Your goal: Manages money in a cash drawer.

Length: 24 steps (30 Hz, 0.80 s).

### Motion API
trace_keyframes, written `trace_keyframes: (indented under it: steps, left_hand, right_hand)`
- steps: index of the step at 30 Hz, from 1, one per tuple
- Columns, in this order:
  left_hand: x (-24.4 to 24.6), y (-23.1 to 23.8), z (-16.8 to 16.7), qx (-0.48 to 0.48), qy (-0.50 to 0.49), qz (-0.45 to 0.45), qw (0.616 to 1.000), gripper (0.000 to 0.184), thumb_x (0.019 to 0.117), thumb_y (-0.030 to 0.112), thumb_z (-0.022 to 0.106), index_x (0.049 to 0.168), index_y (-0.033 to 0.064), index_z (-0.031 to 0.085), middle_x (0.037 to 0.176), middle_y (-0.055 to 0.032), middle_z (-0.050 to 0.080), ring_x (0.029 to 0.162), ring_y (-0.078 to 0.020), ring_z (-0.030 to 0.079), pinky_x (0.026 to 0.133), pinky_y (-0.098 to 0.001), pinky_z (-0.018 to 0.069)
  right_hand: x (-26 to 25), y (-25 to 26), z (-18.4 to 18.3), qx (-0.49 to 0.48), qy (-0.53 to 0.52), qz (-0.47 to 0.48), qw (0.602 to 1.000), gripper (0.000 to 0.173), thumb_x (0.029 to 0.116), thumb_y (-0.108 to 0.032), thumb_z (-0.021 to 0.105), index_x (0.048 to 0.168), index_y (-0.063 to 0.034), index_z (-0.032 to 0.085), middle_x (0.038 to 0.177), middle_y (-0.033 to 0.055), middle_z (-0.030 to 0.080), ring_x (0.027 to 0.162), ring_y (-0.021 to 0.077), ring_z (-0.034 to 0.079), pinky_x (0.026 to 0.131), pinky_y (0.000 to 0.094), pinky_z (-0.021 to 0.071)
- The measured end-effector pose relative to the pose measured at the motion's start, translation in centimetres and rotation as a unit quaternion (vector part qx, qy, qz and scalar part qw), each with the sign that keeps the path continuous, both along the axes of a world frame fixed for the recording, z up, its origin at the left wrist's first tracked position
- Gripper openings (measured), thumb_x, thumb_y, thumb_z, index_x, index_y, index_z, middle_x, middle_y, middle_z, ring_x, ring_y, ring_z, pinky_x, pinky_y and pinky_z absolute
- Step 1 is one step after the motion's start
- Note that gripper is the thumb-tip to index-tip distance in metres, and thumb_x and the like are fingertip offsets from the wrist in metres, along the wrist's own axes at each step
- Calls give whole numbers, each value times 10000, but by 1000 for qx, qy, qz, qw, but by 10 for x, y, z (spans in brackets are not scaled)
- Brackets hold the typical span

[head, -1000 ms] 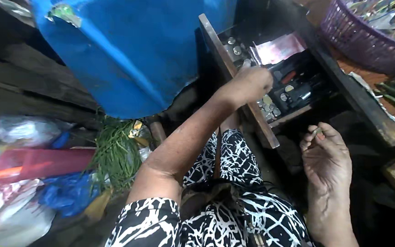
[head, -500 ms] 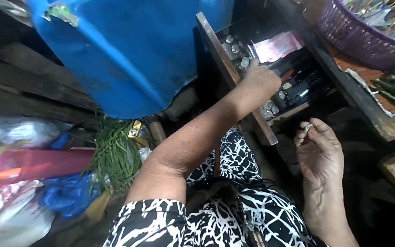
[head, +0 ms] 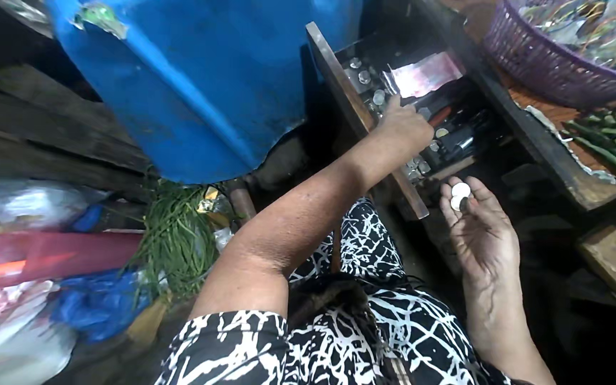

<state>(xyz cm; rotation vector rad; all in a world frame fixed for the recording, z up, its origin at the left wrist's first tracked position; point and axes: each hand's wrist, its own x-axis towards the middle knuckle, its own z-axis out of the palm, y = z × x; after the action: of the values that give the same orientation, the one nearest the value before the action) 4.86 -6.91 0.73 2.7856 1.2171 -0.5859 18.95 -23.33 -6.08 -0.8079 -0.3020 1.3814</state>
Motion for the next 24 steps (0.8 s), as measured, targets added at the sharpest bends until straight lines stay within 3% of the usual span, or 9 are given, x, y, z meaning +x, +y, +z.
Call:
trace_keyframes:
  steps: [7,11,14,20,24]
  left_hand:
    - [4,-1,-3,3,20,17,1000,157,978,90,627,1090,60,734,1281,-136,654,1219,-369,582,1062,-651,347]
    - [13,-5,-3,17,83,-14,996,183,981,20,571,1056,64,731,1148,-130,704,1153,-361,616,1085,-666,312]
    - [16,-8,0,32,103,-45,993,143,969,0,576,1012,36,708,1001,-140,709,1016,-350,650,1050,-663,326]
    - [20,-7,0,36,132,-53,989,144,965,12,597,1060,16,705,1031,-162,705,1029,-365,652,1068,-676,317]
    - [11,-6,-1,36,67,-2,997,125,976,40,603,1023,34,718,1028,-159,713,1051,-376,650,1087,-671,312]
  right_hand:
    - [1,-3,0,-4,32,3,999,350,1057,-18,313,1314,-23,551,1230,158,696,1127,269,706,1001,427,578]
    - [2,-6,2,4,34,12,999,351,1068,-53,320,1326,-19,556,1257,174,690,1140,280,703,1000,420,578]
    - [4,-7,3,6,35,13,999,346,1074,-64,324,1338,-20,543,1273,173,685,1152,280,699,1007,418,573]
    - [5,-8,5,8,48,15,999,344,1078,-81,332,1348,-28,538,1280,170,680,1163,276,694,1014,413,571]
    - [8,-9,4,14,58,15,998,343,1086,-108,344,1336,-34,568,1277,173,681,1163,280,694,1010,415,574]
